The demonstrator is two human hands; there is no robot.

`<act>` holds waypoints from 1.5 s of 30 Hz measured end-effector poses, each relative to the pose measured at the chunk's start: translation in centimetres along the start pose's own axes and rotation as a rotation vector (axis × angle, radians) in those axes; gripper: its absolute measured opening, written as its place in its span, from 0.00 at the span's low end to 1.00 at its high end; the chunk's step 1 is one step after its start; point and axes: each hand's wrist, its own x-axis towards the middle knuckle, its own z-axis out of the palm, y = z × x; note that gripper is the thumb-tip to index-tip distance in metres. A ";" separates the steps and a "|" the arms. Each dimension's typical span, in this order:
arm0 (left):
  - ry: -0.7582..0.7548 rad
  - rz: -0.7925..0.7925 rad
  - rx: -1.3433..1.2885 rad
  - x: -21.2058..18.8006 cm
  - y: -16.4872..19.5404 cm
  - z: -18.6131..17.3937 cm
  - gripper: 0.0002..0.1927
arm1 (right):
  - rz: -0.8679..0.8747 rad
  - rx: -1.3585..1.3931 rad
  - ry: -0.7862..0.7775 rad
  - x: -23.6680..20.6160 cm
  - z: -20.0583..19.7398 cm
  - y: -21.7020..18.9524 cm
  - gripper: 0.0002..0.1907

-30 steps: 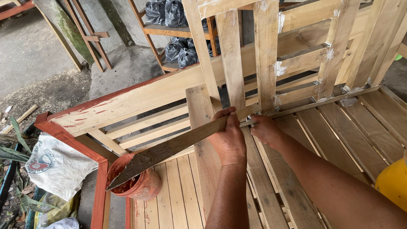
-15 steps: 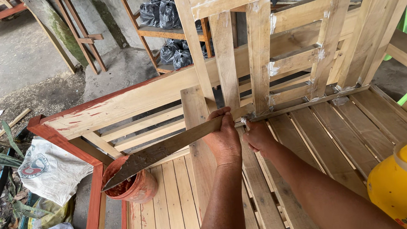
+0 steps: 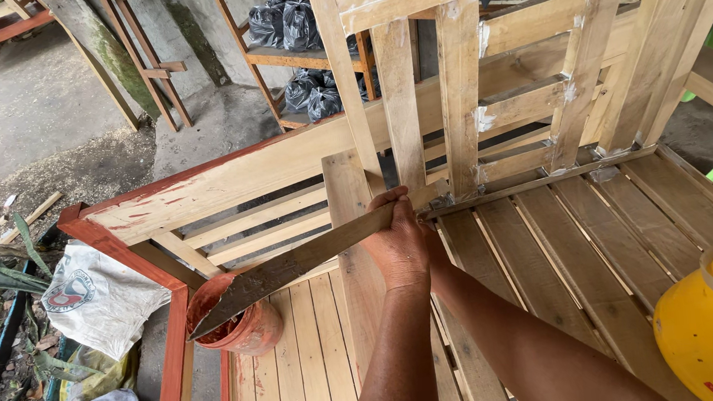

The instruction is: The person uses a small wooden stick to scoop a white filler from a yellow container and applies it into the joints of a wooden chair frame. The person repeatedly dips the stick and spreads the filler into the gaps between the chair's slats and frame.

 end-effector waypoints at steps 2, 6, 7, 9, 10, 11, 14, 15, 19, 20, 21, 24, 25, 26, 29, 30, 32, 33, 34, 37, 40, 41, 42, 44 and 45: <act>-0.002 -0.016 -0.016 0.0 -0.2 0.1 0.07 | -0.169 -0.215 0.057 -0.1 -0.3 0.8 0.28; -0.017 -0.033 -0.078 0.3 -0.6 0.1 0.06 | -0.050 -0.364 0.066 -0.3 0.1 1.5 0.23; -0.013 -0.040 -0.085 0.3 -0.6 0.2 0.06 | 0.001 -0.365 0.110 -0.5 0.2 1.6 0.23; -0.001 -0.050 -0.102 0.4 -0.6 0.3 0.06 | 0.095 -0.366 0.198 -0.7 0.3 1.7 0.24; -0.004 -0.045 -0.072 0.4 -0.6 0.2 0.06 | 0.078 -0.403 0.202 -0.7 0.3 1.5 0.24; -0.007 -0.041 -0.043 0.3 -0.6 0.2 0.07 | 0.062 -0.440 0.205 -0.5 0.1 1.4 0.24; -0.001 0.019 -0.005 0.2 -0.4 0.3 0.07 | 0.104 -0.539 0.118 0.4 -0.8 0.9 0.22; 0.002 0.049 0.000 0.2 -0.4 0.3 0.07 | 0.132 -0.569 0.073 0.8 -1.0 0.8 0.21; -0.006 -0.004 0.035 0.2 0.1 0.2 0.07 | 0.306 -0.681 -0.111 1.4 -1.6 0.3 0.23; -0.009 -0.020 0.027 0.2 0.1 0.2 0.08 | 0.423 -0.704 -0.109 1.5 -1.9 0.2 0.25; -0.010 -0.037 0.020 0.2 0.2 0.2 0.08 | 0.540 -0.724 -0.107 1.5 -2.1 0.2 0.27; -0.021 -0.078 -0.025 0.2 0.3 0.3 0.07 | 0.316 -0.775 0.293 0.0 -3.8 0.6 0.20; -0.025 -0.067 -0.030 0.1 0.3 0.2 0.07 | 0.328 -0.761 0.253 -0.1 -4.7 0.7 0.25; -0.029 -0.056 -0.035 0.1 0.3 0.2 0.07 | 0.340 -0.746 0.214 -0.1 -5.7 0.6 0.31; -0.031 -0.044 -0.044 0.1 0.2 0.2 0.07 | 0.420 -0.807 0.034 0.8 -7.2 -0.2 0.34; -0.030 -0.044 -0.045 0.1 0.2 0.1 0.07 | 0.455 -0.843 -0.038 1.2 -7.4 -0.7 0.32; -0.028 -0.060 -0.042 0.1 0.1 0.0 0.07 | 0.437 -0.886 -0.070 1.5 -7.7 -1.5 0.32; -0.029 -0.067 -0.042 0.1 0.0 0.0 0.07 | 0.428 -0.908 -0.084 1.5 -7.8 -1.8 0.33; -0.027 -0.064 -0.056 0.2 0.0 0.1 0.07 | 0.430 -0.919 -0.102 1.4 -8.0 -1.9 0.34; -0.022 -0.049 -0.075 0.3 -0.2 0.2 0.07 | 0.400 -0.925 -0.116 1.1 -8.3 -1.2 0.39; -0.017 -0.039 -0.057 0.2 -0.3 0.2 0.07 | 0.367 -0.775 -0.020 1.2 -8.5 0.8 0.32; -0.014 -0.044 -0.054 0.3 -0.2 0.2 0.07 | 0.399 -0.660 0.033 1.7 -8.4 1.4 0.26; -0.011 -0.047 -0.051 0.2 -0.1 0.2 0.07 | 0.430 -0.545 0.085 1.9 -8.3 2.0 0.22; -0.010 -0.057 -0.040 0.1 0.2 0.3 0.07 | 0.485 -0.218 0.212 2.3 -8.0 2.6 0.22; -0.009 -0.061 -0.034 0.1 0.5 0.3 0.07 | 0.507 -0.053 0.272 2.6 -7.8 2.5 0.23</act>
